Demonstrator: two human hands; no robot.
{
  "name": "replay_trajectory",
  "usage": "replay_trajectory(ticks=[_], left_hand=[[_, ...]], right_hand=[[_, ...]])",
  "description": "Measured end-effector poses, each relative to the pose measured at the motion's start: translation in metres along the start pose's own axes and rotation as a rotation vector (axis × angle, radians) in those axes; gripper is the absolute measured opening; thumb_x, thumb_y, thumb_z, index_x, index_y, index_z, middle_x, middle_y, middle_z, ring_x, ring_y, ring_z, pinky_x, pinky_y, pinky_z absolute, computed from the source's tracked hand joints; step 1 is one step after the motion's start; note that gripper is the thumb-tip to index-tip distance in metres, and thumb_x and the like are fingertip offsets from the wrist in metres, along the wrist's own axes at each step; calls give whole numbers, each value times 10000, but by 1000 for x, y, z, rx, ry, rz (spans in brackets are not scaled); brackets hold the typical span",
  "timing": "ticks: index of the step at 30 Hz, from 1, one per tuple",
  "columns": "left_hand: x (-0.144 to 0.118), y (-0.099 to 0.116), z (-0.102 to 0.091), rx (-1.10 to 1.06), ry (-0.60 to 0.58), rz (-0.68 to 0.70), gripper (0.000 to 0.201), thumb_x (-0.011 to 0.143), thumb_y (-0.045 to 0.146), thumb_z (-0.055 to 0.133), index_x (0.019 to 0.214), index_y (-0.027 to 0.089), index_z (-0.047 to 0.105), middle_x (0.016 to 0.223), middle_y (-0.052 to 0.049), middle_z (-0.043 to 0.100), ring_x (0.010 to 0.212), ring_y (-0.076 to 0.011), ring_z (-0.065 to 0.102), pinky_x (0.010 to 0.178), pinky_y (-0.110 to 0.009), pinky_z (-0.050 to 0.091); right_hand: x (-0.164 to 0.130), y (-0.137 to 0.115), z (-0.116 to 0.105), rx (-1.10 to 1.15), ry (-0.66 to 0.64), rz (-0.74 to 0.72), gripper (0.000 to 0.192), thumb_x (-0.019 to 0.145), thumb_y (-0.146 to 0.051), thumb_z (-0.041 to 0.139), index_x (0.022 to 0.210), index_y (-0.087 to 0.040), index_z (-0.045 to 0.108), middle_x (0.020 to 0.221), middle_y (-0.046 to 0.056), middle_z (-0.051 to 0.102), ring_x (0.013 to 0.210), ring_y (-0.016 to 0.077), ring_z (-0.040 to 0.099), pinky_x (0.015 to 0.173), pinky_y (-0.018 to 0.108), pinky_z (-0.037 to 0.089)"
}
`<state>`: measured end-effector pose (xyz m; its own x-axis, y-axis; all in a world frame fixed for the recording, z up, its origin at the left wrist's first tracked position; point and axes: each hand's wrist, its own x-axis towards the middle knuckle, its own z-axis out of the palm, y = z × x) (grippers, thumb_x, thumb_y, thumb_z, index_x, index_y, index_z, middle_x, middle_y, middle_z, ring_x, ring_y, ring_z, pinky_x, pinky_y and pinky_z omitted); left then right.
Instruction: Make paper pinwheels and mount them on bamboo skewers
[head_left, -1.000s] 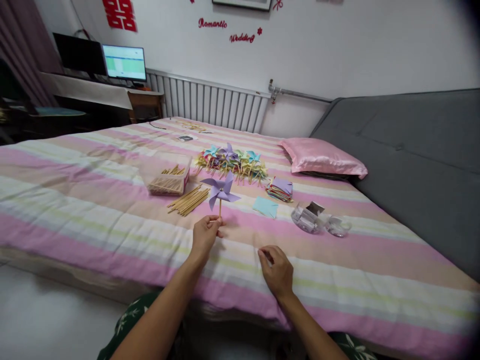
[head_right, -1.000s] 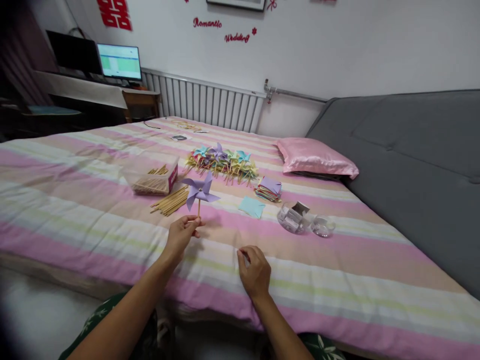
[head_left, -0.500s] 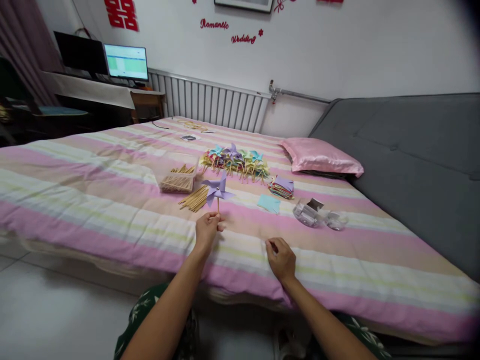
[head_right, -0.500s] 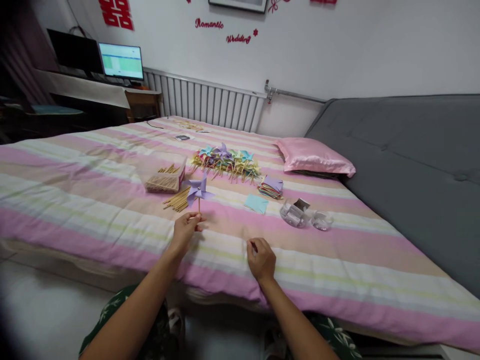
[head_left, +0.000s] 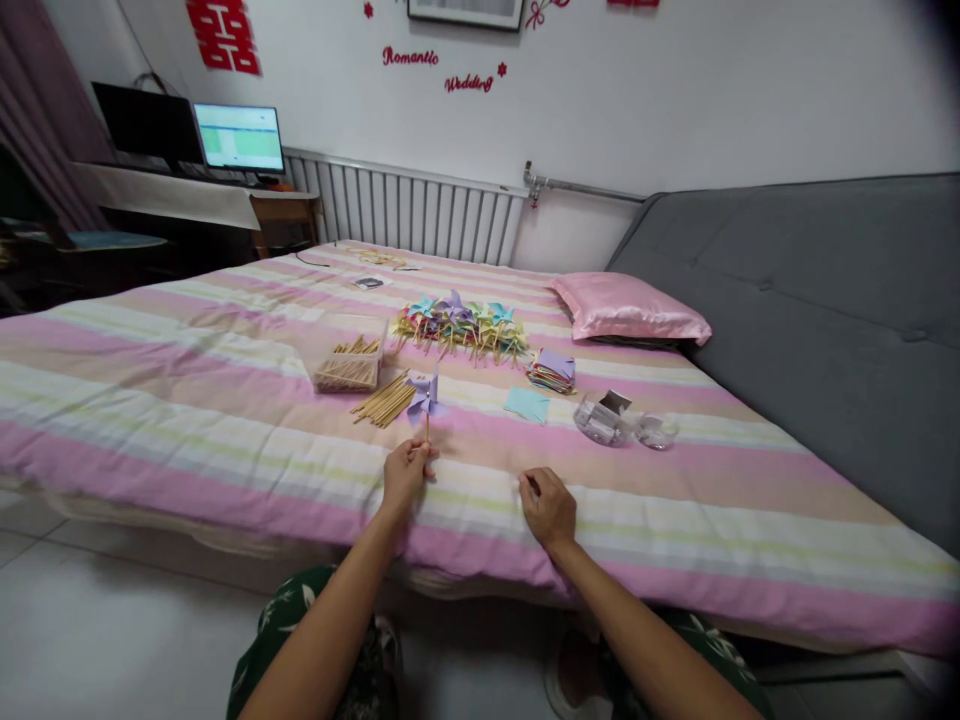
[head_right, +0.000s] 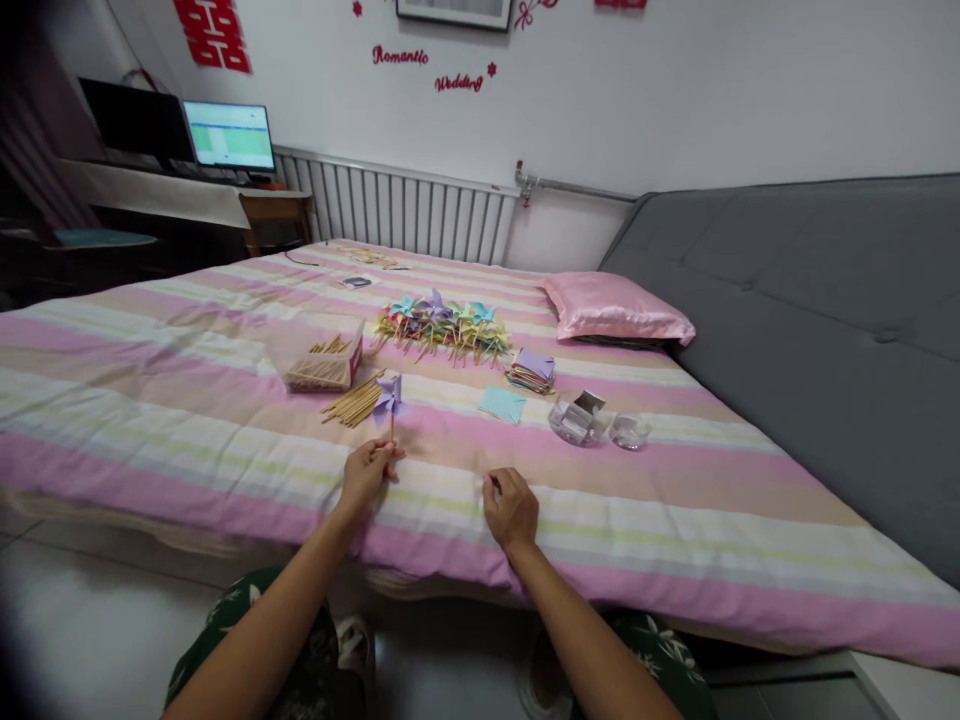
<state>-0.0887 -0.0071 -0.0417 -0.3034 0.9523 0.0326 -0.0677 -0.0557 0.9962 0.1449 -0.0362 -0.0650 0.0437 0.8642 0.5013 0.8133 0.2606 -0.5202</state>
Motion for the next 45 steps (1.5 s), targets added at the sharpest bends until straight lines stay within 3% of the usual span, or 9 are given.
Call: replay_trajectory(ticks=[7, 11, 16, 19, 24, 29, 34, 41, 45], left_hand=[[-5, -1, 1, 89, 11, 84, 315, 726, 421, 553, 857, 135, 567, 755, -56, 670, 404, -72, 472, 440, -207, 363], [-5, 0, 2, 121, 38, 94, 312, 728, 423, 552, 865, 144, 568, 728, -45, 668, 388, -81, 454, 427, -218, 359], [-1, 0, -2, 143, 26, 81, 317, 712, 451, 564, 841, 162, 590, 675, -35, 677, 375, -110, 465, 415, -241, 369], [17, 11, 1, 175, 23, 27, 352, 703, 474, 573, 859, 159, 591, 743, -58, 697, 355, -107, 452, 390, -251, 378], [74, 59, 24, 226, 82, 171, 339, 698, 466, 579, 818, 151, 616, 775, -78, 705, 401, -117, 519, 474, -266, 441], [145, 93, 49, 508, 212, 313, 264, 708, 407, 551, 750, 177, 672, 670, -46, 696, 475, -170, 595, 520, -270, 437], [216, 90, 73, 611, 332, 308, 346, 719, 440, 531, 807, 161, 713, 562, -56, 666, 566, -220, 631, 532, -273, 413], [310, 67, 114, 810, 388, 333, 296, 731, 358, 521, 797, 176, 744, 679, -72, 706, 696, -243, 633, 623, -290, 405], [344, 55, 137, 923, 386, 315, 294, 745, 340, 515, 831, 176, 743, 753, -102, 716, 749, -255, 635, 646, -295, 408]], right_hand=[[1, -6, -6, 90, -37, 52, 201, 830, -260, 425, 798, -166, 600, 810, 51, 607, 752, 154, 542, 706, 251, 371], [12, -2, -9, 172, -140, 88, 165, 782, -250, 471, 785, -178, 620, 807, 46, 630, 716, 151, 565, 646, 245, 399], [62, 5, -21, 358, -447, 5, 50, 622, -230, 637, 594, -199, 664, 551, -22, 635, 508, 126, 578, 461, 186, 383], [101, -7, -22, 449, -543, -62, 57, 604, -244, 664, 638, -213, 698, 567, -27, 664, 510, 126, 602, 451, 179, 394], [155, -49, 15, 542, -508, -94, 115, 653, -271, 642, 718, -203, 708, 664, -2, 698, 603, 139, 624, 557, 212, 440], [154, -69, 79, 583, -444, -7, 153, 695, -173, 561, 782, -158, 687, 677, 23, 684, 596, 136, 602, 541, 209, 427], [131, -56, 113, 574, -341, 34, 157, 704, -116, 518, 712, -190, 656, 665, -5, 634, 586, 120, 540, 568, 208, 390], [140, -49, 119, 615, -406, 120, 161, 667, -110, 537, 695, -223, 648, 674, -10, 635, 628, 148, 566, 589, 234, 393], [141, -49, 120, 642, -428, 146, 181, 636, -97, 548, 687, -235, 653, 668, -12, 627, 610, 149, 558, 586, 244, 390]])
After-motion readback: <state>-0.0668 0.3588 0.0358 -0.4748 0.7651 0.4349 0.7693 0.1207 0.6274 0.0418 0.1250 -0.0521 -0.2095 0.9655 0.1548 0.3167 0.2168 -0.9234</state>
